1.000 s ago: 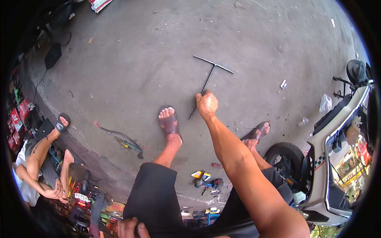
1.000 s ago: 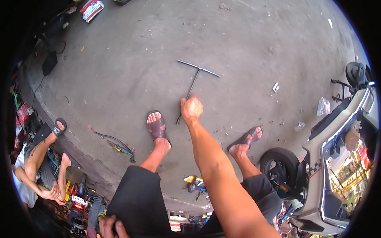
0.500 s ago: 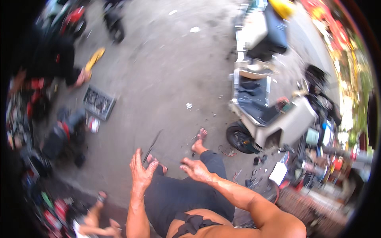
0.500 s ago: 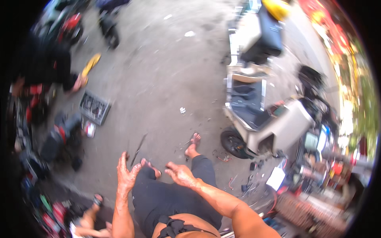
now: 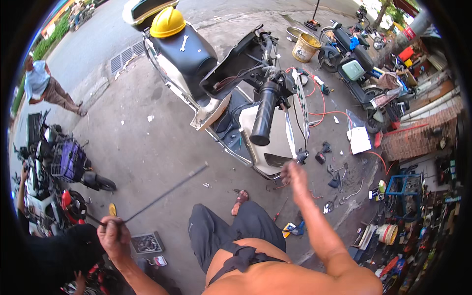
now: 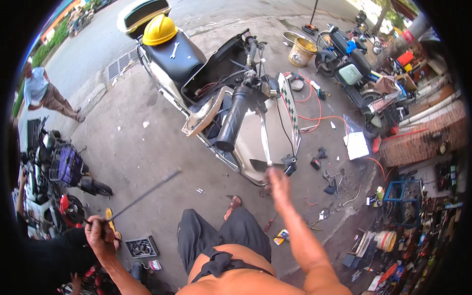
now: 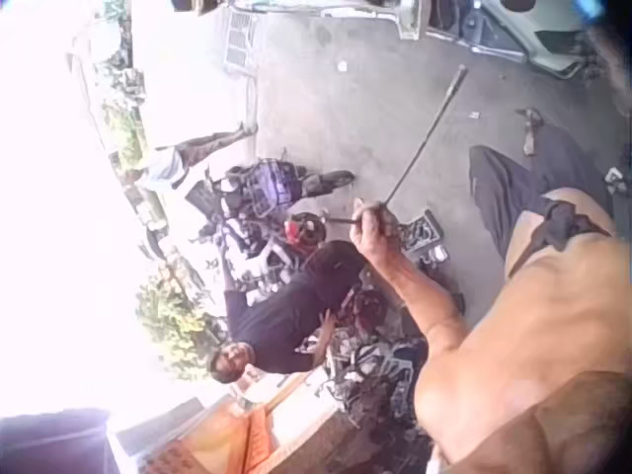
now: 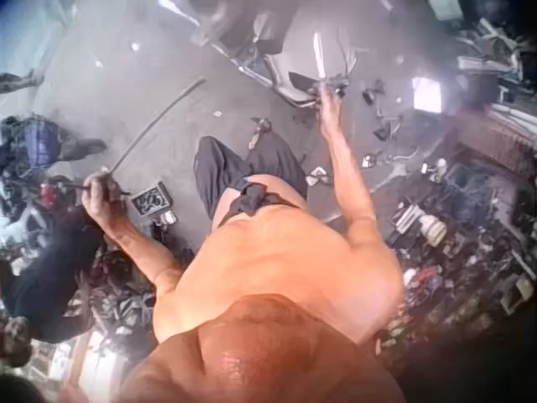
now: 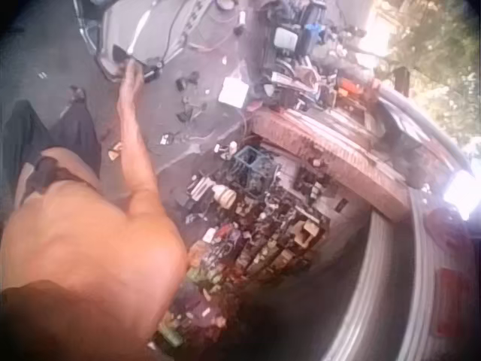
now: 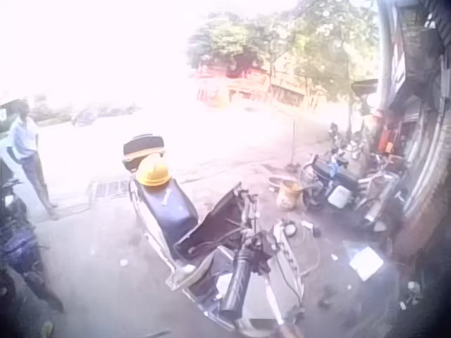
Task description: Repairing and modifying the handlebar-mounted switches and wiring on a motorcycle.
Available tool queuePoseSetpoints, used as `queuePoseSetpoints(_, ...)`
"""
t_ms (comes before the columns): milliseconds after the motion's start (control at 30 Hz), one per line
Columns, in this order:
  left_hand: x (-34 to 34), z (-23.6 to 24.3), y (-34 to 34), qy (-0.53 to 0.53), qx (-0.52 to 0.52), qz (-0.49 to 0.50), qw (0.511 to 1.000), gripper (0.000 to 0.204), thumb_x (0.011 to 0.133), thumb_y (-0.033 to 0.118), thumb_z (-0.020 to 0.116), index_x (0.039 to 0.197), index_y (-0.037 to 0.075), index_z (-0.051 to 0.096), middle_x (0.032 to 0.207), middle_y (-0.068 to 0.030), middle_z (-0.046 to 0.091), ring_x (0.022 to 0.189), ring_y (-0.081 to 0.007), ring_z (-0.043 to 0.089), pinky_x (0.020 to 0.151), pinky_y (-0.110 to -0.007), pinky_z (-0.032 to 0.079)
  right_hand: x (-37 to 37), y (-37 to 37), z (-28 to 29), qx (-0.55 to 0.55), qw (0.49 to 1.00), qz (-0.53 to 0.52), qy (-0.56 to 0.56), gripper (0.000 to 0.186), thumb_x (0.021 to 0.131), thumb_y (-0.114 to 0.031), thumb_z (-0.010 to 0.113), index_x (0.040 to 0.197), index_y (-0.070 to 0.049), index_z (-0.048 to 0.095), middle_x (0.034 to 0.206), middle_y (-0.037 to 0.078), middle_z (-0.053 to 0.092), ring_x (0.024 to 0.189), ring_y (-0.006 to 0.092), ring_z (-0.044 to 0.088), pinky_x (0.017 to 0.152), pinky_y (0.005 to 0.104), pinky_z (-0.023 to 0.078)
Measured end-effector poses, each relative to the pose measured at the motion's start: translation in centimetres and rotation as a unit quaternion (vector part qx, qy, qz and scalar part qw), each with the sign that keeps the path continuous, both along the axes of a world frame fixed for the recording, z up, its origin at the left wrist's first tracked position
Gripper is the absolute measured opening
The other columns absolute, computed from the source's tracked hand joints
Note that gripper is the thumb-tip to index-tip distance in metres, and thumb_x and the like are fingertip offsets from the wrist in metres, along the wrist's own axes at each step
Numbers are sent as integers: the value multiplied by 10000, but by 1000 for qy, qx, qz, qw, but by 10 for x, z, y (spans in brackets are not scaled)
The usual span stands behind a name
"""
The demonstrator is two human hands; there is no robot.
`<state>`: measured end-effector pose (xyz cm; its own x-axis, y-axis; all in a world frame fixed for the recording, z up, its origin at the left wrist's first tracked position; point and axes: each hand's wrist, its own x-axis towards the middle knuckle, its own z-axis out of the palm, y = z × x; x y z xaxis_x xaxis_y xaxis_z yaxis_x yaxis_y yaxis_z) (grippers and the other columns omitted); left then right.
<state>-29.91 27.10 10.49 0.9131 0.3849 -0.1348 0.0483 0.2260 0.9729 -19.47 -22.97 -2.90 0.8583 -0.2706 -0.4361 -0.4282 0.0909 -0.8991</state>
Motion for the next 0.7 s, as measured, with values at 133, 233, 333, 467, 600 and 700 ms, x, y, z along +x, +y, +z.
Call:
queuePoseSetpoints(133, 98, 26, -3, -136, 16, -53, 989, 106, 966, 135, 525, 969, 32, 550, 583, 21, 430, 398, -33, 297, 348, -202, 225, 97, -5, 78, 118, 986, 36, -108, 596, 931, -556, 481, 1159, -9, 541, 977, 77, 614, 871, 162, 589, 666, 310, 490)
queuePoseSetpoints(233, 181, 38, -17, -133, 2, -146, 980, 152, 903, 104, 613, 950, -31, 562, 603, -26, 483, 418, -54, 350, 377, -204, 272, 140, 8, 109, 109, 988, 72, -81, 623, 913, -581, 500, 1175, -18, 535, 970, 67, 612, 849, 173, 596, 666, 316, 492)
queuePoseSetpoints(333, 250, 40, -18, -127, -5, -228, 965, 196, 884, 123, 646, 941, -51, 575, 612, -25, 490, 426, -62, 365, 385, -207, 270, 159, 15, 115, 111, 986, 115, -40, 621, 909, -589, 501, 1213, -48, 518, 979, 61, 609, 813, 175, 601, 668, 317, 489)
queuePoseSetpoints(467, 335, 40, -25, -99, -35, -329, 939, 209, 858, 130, 677, 915, -55, 598, 592, -22, 491, 437, -72, 380, 392, -218, 271, 177, 29, 132, 140, 986, 80, -31, 574, 902, -616, 486, 1156, -108, 563, 952, 35, 606, 712, 121, 590, 495, 271, 449)
queuePoseSetpoints(600, 389, 27, -31, -77, -42, -401, 912, 220, 858, 147, 682, 910, -55, 612, 613, -46, 539, 455, -77, 417, 414, -216, 309, 186, 32, 156, 33, 994, 47, 88, 543, 913, -601, 475, 1157, -123, 561, 850, 9, 627, 644, 72, 600, 406, 222, 384)
queuePoseSetpoints(700, 406, 22, -38, -38, -56, -421, 904, 227, 856, 157, 686, 908, -52, 614, 610, -49, 541, 452, -77, 418, 416, -214, 311, 182, 35, 155, 16, 994, 22, 102, 514, 915, -594, 482, 1095, -127, 598, 786, -25, 606, 590, 51, 533, 404, 213, 327)
